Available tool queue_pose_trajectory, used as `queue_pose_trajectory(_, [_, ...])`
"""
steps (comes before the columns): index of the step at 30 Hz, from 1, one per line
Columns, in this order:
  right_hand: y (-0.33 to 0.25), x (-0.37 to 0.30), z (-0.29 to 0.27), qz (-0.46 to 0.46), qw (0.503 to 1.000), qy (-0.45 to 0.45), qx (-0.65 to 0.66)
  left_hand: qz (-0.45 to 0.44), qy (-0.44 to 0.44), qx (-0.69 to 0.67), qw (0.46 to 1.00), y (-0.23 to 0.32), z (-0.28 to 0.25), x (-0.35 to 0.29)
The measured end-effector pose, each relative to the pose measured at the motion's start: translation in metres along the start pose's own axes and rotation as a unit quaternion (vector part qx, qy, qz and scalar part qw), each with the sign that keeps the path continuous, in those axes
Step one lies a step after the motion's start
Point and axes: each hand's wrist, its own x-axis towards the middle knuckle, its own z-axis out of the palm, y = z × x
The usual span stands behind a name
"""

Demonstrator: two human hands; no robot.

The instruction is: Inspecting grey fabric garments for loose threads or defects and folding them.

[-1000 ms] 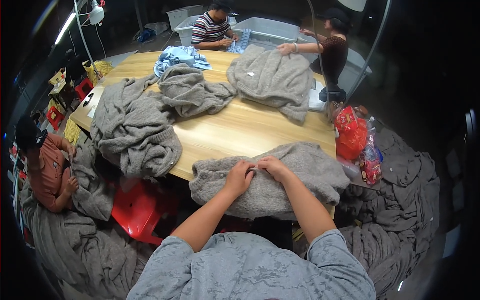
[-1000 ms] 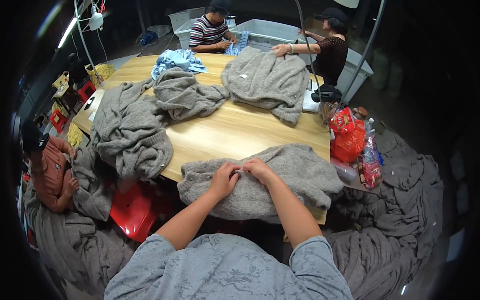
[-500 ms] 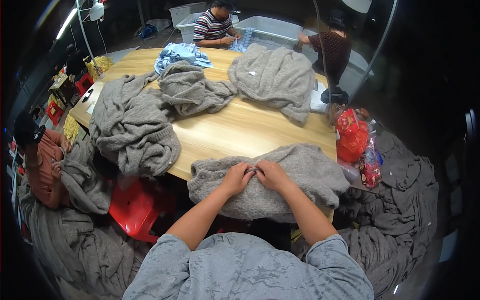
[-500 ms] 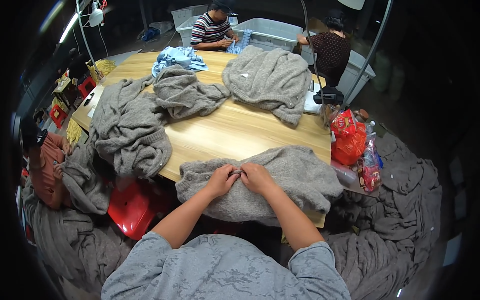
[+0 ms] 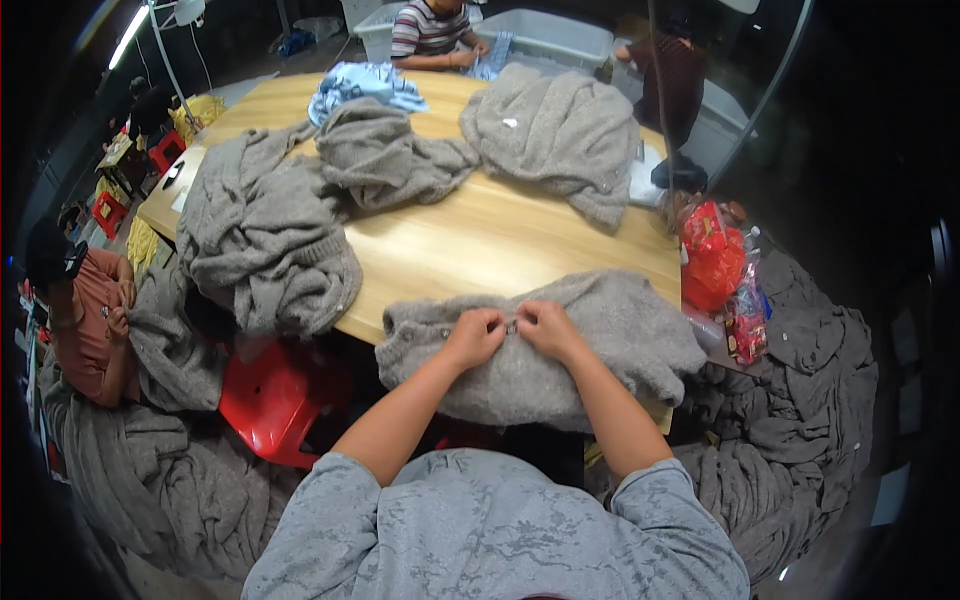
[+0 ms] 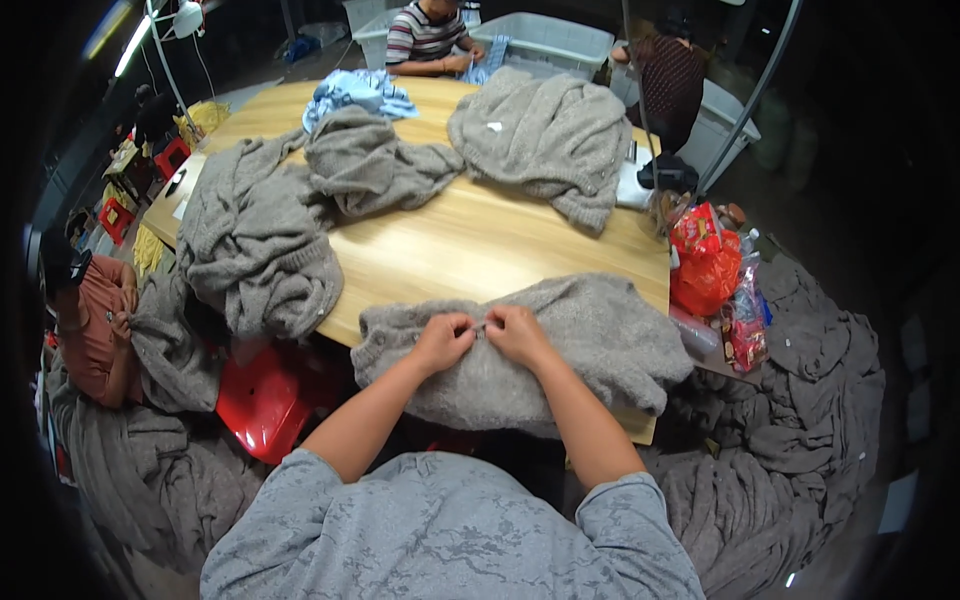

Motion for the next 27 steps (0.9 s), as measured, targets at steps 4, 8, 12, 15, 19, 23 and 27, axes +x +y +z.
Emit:
queue_pose_trajectory(4, [0.013, 0.004, 0.003, 0.043, 0.992, -0.011, 0.120, -0.067, -0.002, -0.041, 0.997, -0.007, 0.003, 0.002])
queue_pose_trajectory(8, [0.009, 0.000, -0.006, 0.052, 0.980, 0.046, 0.186, -0.023, 0.098, -0.031, 0.994, -0.001, -0.012, -0.002])
queue_pose_trajectory(12, [-0.016, -0.024, -0.030, 0.062, 0.967, 0.226, 0.102, 0.141, 0.219, 0.314, 0.913, -0.004, -0.064, -0.028])
queue_pose_trajectory(15, [-0.040, -0.046, -0.040, 0.023, 0.975, 0.217, 0.035, 0.021, 0.164, 0.342, 0.925, -0.017, -0.085, -0.062])
queue_pose_trajectory(19, [-0.070, -0.067, -0.013, -0.139, 0.965, 0.004, -0.222, -0.059, 0.013, -0.106, 0.992, -0.019, -0.110, -0.095])
queue_pose_trajectory(23, [-0.105, -0.074, 0.038, -0.105, 0.954, -0.184, -0.214, 0.082, 0.188, -0.273, 0.940, 0.026, -0.176, -0.151])
queue_pose_trajectory(27, [-0.151, -0.094, 0.097, -0.215, 0.946, -0.235, 0.057, 0.175, 0.050, -0.302, 0.936, 0.090, -0.208, -0.154])
